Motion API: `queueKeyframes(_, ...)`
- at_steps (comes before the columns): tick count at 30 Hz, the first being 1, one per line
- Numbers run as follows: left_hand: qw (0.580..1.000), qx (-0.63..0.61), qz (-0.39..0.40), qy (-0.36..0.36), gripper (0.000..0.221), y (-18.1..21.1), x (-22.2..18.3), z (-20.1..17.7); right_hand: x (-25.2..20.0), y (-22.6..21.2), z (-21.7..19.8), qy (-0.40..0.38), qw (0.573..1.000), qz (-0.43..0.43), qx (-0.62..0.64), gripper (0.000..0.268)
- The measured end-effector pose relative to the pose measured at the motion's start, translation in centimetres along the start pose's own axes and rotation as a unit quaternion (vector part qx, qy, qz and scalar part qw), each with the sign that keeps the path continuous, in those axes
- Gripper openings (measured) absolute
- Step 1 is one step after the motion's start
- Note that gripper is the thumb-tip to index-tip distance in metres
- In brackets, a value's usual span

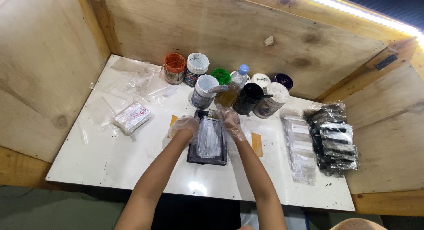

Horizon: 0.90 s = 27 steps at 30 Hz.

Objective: A person wearing gloves uses a small brush to spread white ink evenly across a small rectangular screen plate at a workstation.

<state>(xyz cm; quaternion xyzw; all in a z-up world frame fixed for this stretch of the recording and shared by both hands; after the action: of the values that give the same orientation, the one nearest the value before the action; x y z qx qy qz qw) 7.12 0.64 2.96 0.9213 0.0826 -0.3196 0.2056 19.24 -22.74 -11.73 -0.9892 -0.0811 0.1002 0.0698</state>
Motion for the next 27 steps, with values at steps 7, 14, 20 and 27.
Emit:
queueKeyframes(7,0.998,0.019,-0.001,-0.053,0.06,-1.1,-0.8,1.4,-12.8,-3.0,-13.6,0.252,0.904,-0.136,0.319,0.034)
queueKeyframes(14,0.998,0.03,-0.007,-0.048,0.06,-0.7,-1.0,0.7,-17.7,4.7,-12.2,0.206,0.719,-0.122,0.653,0.06)
queueKeyframes(20,0.997,0.012,-0.023,-0.07,0.049,-0.4,-2.4,-1.2,-18.2,13.4,-5.0,0.295,0.819,-0.012,0.492,0.061)
queueKeyframes(27,0.998,0.019,-0.011,-0.066,0.046,0.4,-4.4,-1.3,-24.3,7.0,-8.9,0.314,0.771,0.089,0.546,0.055)
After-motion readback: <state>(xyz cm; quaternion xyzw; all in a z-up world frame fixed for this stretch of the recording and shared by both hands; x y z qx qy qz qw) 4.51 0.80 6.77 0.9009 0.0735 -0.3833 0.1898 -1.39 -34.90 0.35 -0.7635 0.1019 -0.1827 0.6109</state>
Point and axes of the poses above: each hand's wrist, its own x-axis towards the middle knuckle, its own z-axis out of the palm, y = z × x, the point moved 10 cm from there along x, towards the middle knuckle, and after that the axes turned 13 degrees about -y, right-handed, at the moved point
